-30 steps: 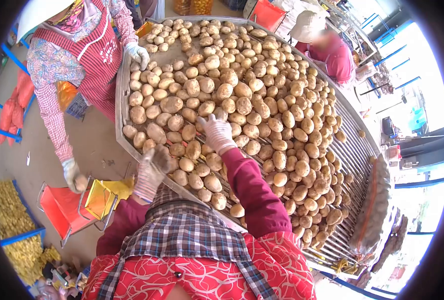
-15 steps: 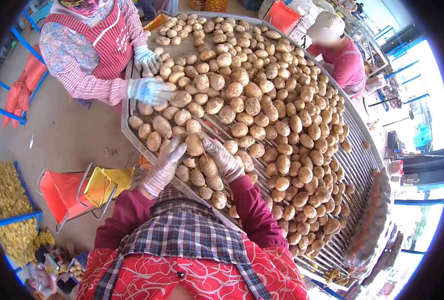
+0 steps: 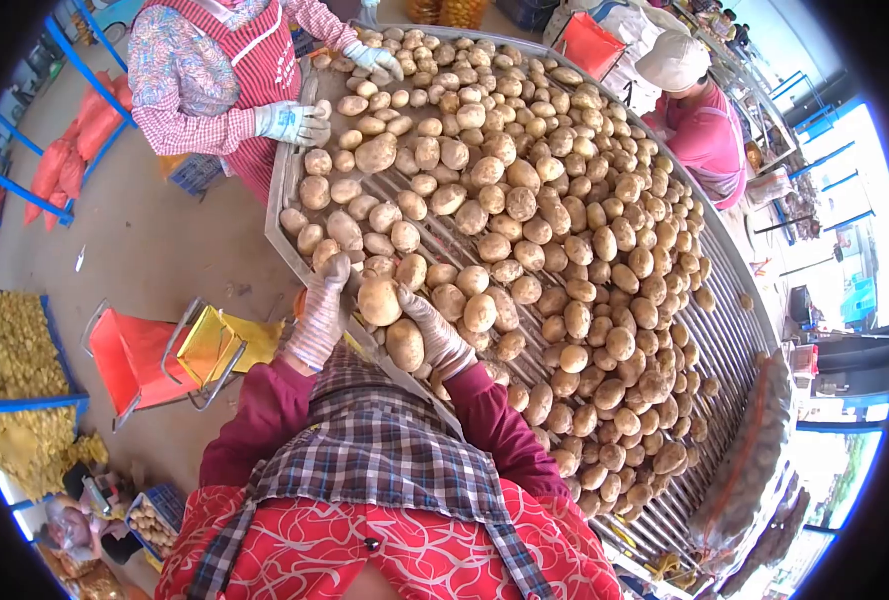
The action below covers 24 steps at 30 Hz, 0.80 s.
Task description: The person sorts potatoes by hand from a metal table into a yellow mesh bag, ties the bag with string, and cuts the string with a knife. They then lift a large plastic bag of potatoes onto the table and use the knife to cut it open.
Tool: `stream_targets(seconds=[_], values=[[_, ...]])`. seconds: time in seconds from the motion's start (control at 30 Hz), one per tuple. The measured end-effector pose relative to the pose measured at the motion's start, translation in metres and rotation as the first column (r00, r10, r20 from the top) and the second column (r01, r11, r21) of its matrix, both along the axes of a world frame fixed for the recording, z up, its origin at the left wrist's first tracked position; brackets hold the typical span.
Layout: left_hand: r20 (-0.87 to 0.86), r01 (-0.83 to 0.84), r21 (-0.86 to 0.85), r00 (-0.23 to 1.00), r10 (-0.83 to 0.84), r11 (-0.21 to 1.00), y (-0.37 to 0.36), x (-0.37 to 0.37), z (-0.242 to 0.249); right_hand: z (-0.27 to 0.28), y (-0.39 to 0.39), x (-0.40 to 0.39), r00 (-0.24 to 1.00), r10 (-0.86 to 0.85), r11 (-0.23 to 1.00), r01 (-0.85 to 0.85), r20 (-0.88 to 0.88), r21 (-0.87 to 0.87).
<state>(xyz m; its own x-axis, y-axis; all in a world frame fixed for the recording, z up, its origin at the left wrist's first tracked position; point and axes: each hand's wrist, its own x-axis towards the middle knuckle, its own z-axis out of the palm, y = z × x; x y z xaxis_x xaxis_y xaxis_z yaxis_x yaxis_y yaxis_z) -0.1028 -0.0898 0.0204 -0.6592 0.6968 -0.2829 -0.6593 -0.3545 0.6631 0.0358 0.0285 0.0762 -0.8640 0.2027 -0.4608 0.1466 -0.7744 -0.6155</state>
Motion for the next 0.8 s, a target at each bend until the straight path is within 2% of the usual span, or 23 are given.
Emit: stream_targets(seconds=[0.07, 0.1, 0.13, 0.2, 0.23, 0.27, 0.33, 0.37, 0.4, 0.43, 0.47, 0.5, 0.6, 0.63, 0.67, 0.73, 0.77, 0.8], values=[[-0.146, 0.110, -0.079, 0.982, -0.121, 0.991, -0.011, 0.011, 0.050, 0.002, 0.003, 0.004, 0.992, 0.115, 0.992, -0.112, -0.053, 0.049], [-0.133, 0.180, -0.108, 0.972, -0.193, 0.978, -0.020, 0.014, 0.075, 0.004, 0.004, 0.005, 0.984, 0.161, 0.985, -0.157, -0.070, 0.066], [-0.135, 0.163, -0.108, 0.975, -0.177, 0.981, -0.025, 0.016, 0.064, 0.005, 0.005, 0.006, 0.974, 0.207, 0.976, -0.200, -0.088, 0.084], [-0.121, 0.258, -0.008, 0.959, -0.257, 0.966, -0.033, 0.020, 0.031, 0.004, 0.006, 0.008, 0.939, 0.335, 0.942, -0.333, -0.079, 0.030], [-0.047, 0.253, 0.053, 0.967, -0.251, 0.966, -0.036, 0.026, 0.049, 0.002, 0.005, 0.010, 0.949, 0.311, 0.949, -0.308, -0.041, 0.064], [-0.044, 0.242, 0.055, 0.970, -0.240, 0.969, -0.040, 0.028, 0.041, 0.000, 0.002, 0.012, 0.946, 0.322, 0.945, -0.319, -0.037, 0.065], [-0.148, 0.082, -0.025, 0.985, -0.085, 0.996, -0.046, 0.028, 0.018, -0.002, -0.005, 0.015, 0.957, 0.289, 0.951, -0.289, 0.023, 0.112], [-0.147, 0.067, -0.024, 0.987, -0.070, 0.997, -0.049, 0.031, 0.019, -0.015, -0.011, 0.017, 0.972, 0.236, 0.959, -0.236, 0.021, 0.158], [-0.069, 0.022, 0.021, 0.997, -0.020, 1.000, -0.050, 0.036, 0.020, -0.029, -0.015, 0.018, 0.967, 0.252, 0.954, -0.253, 0.022, 0.159], [0.010, -0.029, 0.063, 1.000, 0.028, 0.998, -0.051, 0.040, 0.024, -0.025, -0.023, 0.013, 0.959, 0.280, 0.953, -0.271, -0.047, 0.134], [0.089, -0.080, 0.100, 0.993, 0.071, 0.992, -0.052, 0.044, 0.029, -0.017, -0.025, 0.013, 0.941, 0.334, 0.931, -0.319, -0.059, 0.179], [0.064, -0.153, 0.127, 0.987, 0.146, 0.980, -0.056, 0.051, 0.034, -0.008, -0.027, 0.014, 0.920, 0.386, 0.904, -0.363, -0.070, 0.226], [0.079, -0.173, 0.106, 0.983, 0.166, 0.979, -0.068, 0.059, 0.064, -0.017, -0.035, 0.013, 0.877, 0.479, 0.874, -0.474, -0.037, 0.105], [-0.065, -0.112, 0.068, 0.991, 0.117, 0.991, -0.074, 0.059, 0.076, -0.011, -0.040, 0.011, 0.868, 0.493, 0.866, -0.483, -0.056, 0.131], [-0.063, -0.115, 0.068, 0.991, 0.119, 0.991, -0.080, 0.058, 0.063, -0.006, -0.045, 0.009, 0.860, 0.505, 0.857, -0.490, -0.075, 0.157], [-0.142, -0.094, -0.065, 0.986, 0.084, 0.993, -0.091, 0.052, 0.031, -0.010, -0.052, 0.007, 0.815, 0.572, 0.808, -0.540, -0.094, 0.234], [-0.142, -0.197, -0.056, 0.972, 0.187, 0.979, -0.091, 0.054, 0.022, -0.007, -0.055, 0.007, 0.828, 0.554, 0.825, -0.530, -0.091, 0.196], [-0.142, -0.189, -0.055, 0.973, 0.179, 0.981, -0.094, 0.053, 0.014, -0.007, -0.058, 0.005, 0.832, 0.547, 0.829, -0.523, -0.091, 0.198]])
